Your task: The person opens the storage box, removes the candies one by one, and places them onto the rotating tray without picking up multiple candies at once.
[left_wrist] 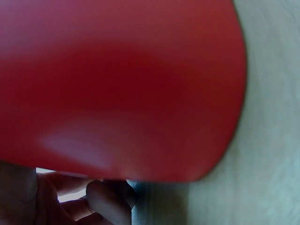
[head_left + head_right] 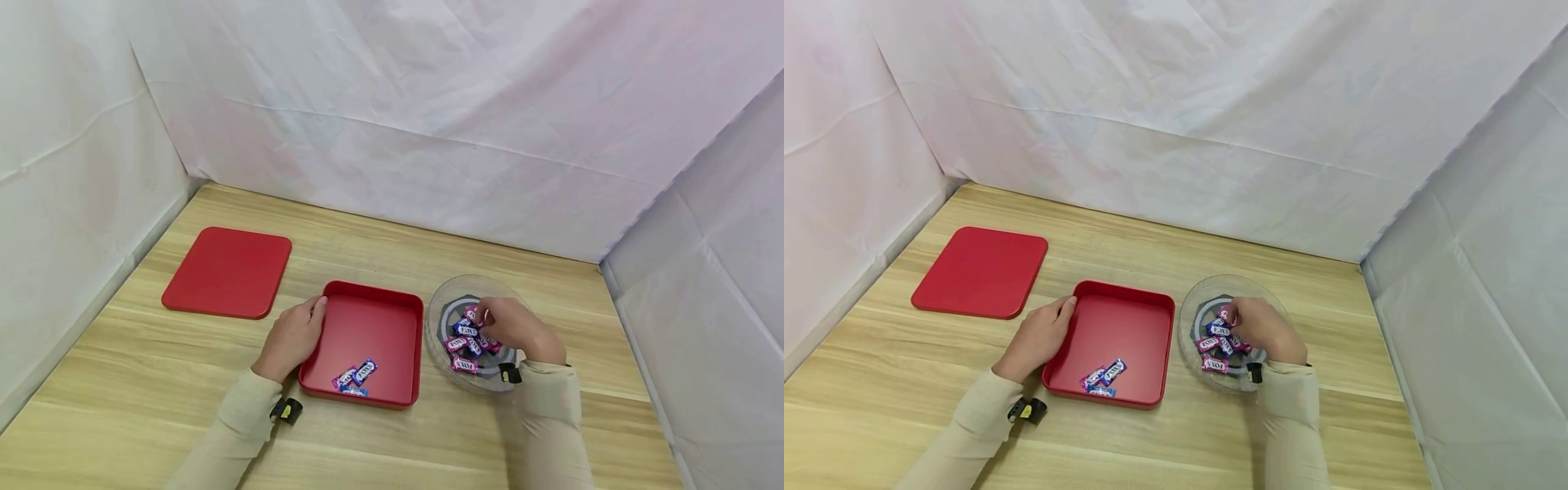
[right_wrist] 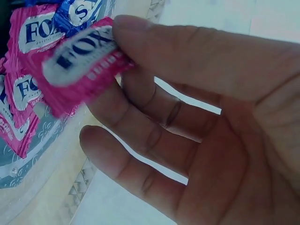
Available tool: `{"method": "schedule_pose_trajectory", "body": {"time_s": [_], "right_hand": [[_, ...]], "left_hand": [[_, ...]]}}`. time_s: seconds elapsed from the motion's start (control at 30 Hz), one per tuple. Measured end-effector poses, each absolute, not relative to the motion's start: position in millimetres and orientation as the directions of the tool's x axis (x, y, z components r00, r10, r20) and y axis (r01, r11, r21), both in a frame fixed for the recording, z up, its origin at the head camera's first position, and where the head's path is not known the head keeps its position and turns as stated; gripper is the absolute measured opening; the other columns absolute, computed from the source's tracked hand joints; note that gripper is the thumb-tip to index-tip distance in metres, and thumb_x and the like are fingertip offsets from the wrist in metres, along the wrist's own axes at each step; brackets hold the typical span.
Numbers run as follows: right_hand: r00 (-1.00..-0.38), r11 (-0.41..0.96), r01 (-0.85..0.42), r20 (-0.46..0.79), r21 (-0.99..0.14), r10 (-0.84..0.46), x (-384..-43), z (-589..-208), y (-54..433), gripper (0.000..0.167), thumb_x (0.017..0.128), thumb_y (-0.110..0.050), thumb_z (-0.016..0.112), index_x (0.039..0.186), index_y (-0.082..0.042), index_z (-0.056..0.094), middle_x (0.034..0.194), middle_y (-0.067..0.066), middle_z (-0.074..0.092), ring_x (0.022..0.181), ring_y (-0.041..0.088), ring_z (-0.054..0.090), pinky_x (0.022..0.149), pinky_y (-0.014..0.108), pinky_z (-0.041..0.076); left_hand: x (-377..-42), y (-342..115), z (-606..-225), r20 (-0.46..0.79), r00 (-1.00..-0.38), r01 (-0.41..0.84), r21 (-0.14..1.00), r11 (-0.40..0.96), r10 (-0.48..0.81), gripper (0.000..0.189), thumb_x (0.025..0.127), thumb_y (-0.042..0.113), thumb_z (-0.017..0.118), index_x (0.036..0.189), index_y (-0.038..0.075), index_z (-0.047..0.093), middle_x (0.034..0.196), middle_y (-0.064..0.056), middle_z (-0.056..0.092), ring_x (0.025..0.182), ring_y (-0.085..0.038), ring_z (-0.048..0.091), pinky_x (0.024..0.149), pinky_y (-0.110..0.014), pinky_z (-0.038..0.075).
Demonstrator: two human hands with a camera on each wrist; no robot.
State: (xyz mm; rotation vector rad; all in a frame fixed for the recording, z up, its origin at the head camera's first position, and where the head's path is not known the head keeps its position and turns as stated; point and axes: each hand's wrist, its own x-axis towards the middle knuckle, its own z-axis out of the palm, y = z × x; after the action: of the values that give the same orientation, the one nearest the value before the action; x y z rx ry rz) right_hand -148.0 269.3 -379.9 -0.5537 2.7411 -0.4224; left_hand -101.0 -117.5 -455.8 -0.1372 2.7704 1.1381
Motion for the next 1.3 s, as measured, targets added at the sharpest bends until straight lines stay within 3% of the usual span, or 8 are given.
{"method": "schedule_pose_trajectory", "body": {"time_s": [0.17, 0.4, 0.6, 0.77, 1.07, 1.3], "right_hand": [[-0.88, 0.887, -0.306, -0.253, -0.345, -0.402, -149.9, -379.8, 268.7, 0.014, 0.092, 0.0, 0.08, 0.104, -0.001, 0.073, 0.09, 0.008, 0.069, 0.081, 0.019, 0.062, 0.074, 0.039, 0.057], [-0.888, 0.887, -0.302, -0.234, -0.351, -0.395, -148.6, -374.4, 254.3, 0.025, 0.095, -0.004, 0.078, 0.118, 0.003, 0.072, 0.113, 0.019, 0.074, 0.103, 0.032, 0.07, 0.093, 0.052, 0.061], [-0.878, 0.881, -0.335, -0.228, -0.335, -0.421, -145.2, -369.1, 221.9, 0.029, 0.099, -0.006, 0.074, 0.126, 0.004, 0.07, 0.126, 0.021, 0.071, 0.113, 0.034, 0.07, 0.099, 0.051, 0.061], [-0.863, 0.873, -0.381, -0.222, -0.305, -0.454, -142.0, -364.5, 187.3, 0.031, 0.099, -0.009, 0.076, 0.128, 0.0, 0.07, 0.13, 0.019, 0.069, 0.112, 0.03, 0.07, 0.096, 0.046, 0.063], [-0.827, 0.846, -0.465, -0.212, -0.262, -0.52, -136.6, -358.9, 127.4, 0.032, 0.099, -0.016, 0.079, 0.129, -0.006, 0.07, 0.121, 0.011, 0.069, 0.1, 0.023, 0.069, 0.091, 0.039, 0.064], [-0.758, 0.799, -0.554, -0.255, -0.236, -0.6, -127.4, -360.2, 94.3, 0.035, 0.099, -0.019, 0.08, 0.132, -0.01, 0.072, 0.124, 0.01, 0.071, 0.102, 0.02, 0.07, 0.089, 0.035, 0.065]], "left_hand": [[-100.7, -116.6, -456.2, -0.175, -0.984, -0.146, 0.693, 0.706, -0.031, 0.056, 0.118, 0.039, 0.035, 0.158, 0.003, 0.053, 0.154, -0.022, 0.061, 0.144, -0.046, 0.056, 0.119, -0.064, 0.045], [-100.0, -115.1, -454.6, -0.178, -0.983, -0.151, 0.697, 0.701, -0.035, 0.055, 0.118, 0.038, 0.036, 0.158, 0.004, 0.053, 0.154, -0.022, 0.061, 0.143, -0.046, 0.057, 0.119, -0.065, 0.046], [-101.2, -115.4, -454.7, -0.188, -0.981, -0.16, 0.696, 0.7, -0.038, 0.056, 0.118, 0.038, 0.036, 0.159, 0.003, 0.052, 0.155, -0.022, 0.06, 0.145, -0.047, 0.056, 0.119, -0.065, 0.045], [-101.2, -115.9, -454.7, -0.181, -0.983, -0.155, 0.694, 0.703, -0.038, 0.055, 0.118, 0.037, 0.036, 0.158, 0.003, 0.053, 0.154, -0.023, 0.061, 0.144, -0.047, 0.056, 0.119, -0.065, 0.046], [-101.0, -115.5, -455.0, -0.181, -0.983, -0.154, 0.697, 0.7, -0.037, 0.055, 0.118, 0.038, 0.036, 0.158, 0.003, 0.053, 0.153, -0.023, 0.061, 0.144, -0.047, 0.056, 0.119, -0.065, 0.046], [-101.4, -115.4, -454.0, -0.181, -0.983, -0.157, 0.693, 0.704, -0.041, 0.055, 0.118, 0.038, 0.036, 0.157, 0.004, 0.055, 0.152, -0.022, 0.062, 0.143, -0.047, 0.057, 0.118, -0.065, 0.046]]}}
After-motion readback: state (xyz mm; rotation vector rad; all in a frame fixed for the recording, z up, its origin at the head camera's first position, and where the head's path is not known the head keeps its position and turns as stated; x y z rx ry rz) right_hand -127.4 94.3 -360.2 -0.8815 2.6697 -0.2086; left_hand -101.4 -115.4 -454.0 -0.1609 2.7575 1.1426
